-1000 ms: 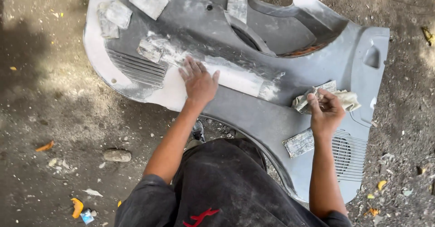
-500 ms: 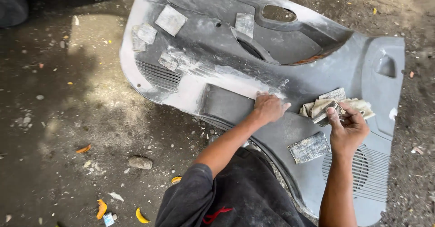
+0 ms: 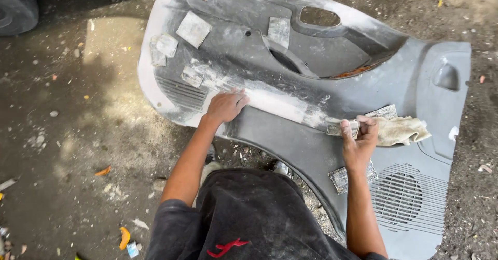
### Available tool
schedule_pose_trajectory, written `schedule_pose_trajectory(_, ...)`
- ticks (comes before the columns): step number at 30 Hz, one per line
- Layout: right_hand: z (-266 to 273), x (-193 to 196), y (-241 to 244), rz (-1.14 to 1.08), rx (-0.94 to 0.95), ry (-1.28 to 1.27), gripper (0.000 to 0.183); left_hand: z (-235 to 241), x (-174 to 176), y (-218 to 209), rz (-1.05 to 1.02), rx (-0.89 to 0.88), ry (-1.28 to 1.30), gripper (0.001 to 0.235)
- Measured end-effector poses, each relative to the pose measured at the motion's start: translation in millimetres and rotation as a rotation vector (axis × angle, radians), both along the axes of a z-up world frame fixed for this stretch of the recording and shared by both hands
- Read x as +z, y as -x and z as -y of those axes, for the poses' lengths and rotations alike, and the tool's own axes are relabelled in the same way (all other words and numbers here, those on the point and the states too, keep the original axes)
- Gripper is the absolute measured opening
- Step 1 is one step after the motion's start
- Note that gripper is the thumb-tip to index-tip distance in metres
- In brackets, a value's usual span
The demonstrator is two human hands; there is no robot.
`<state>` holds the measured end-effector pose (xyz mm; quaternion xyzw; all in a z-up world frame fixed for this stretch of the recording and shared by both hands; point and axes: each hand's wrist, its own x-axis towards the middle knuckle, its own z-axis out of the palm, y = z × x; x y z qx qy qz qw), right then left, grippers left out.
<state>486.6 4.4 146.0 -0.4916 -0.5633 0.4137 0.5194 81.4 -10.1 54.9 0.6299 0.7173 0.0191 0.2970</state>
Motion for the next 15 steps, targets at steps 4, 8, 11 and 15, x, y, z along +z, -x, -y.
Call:
schedule_pose_trajectory(4, 24.9, 5.2, 54.5, 0.105, -0.115, 0.087, 0.025, 2.0, 10.7, 7.9, 0.085, -0.087, -0.074, 0.061)
schedule_pose_trajectory(8, 59.7, -1.4, 154.2, 0.074, -0.175, 0.151, 0.021, 14.5, 12.6, 32.6, 0.381, -0.119, -0.243, 0.064)
schedule_pose_trajectory(11, 93.0, -11.2, 249.2, 0.198, -0.319, 0.405, 0.022, 39.0, 71.5, 75.5, 0.697, -0.365, -0.110, 0.069)
schedule_pose_trajectory(15, 126.8, -6.4, 353.3, 0.319, -0.390, 0.348, 0.024, 57.2, 61.3, 132.8, 0.784, -0.485, -0.005, 0.062)
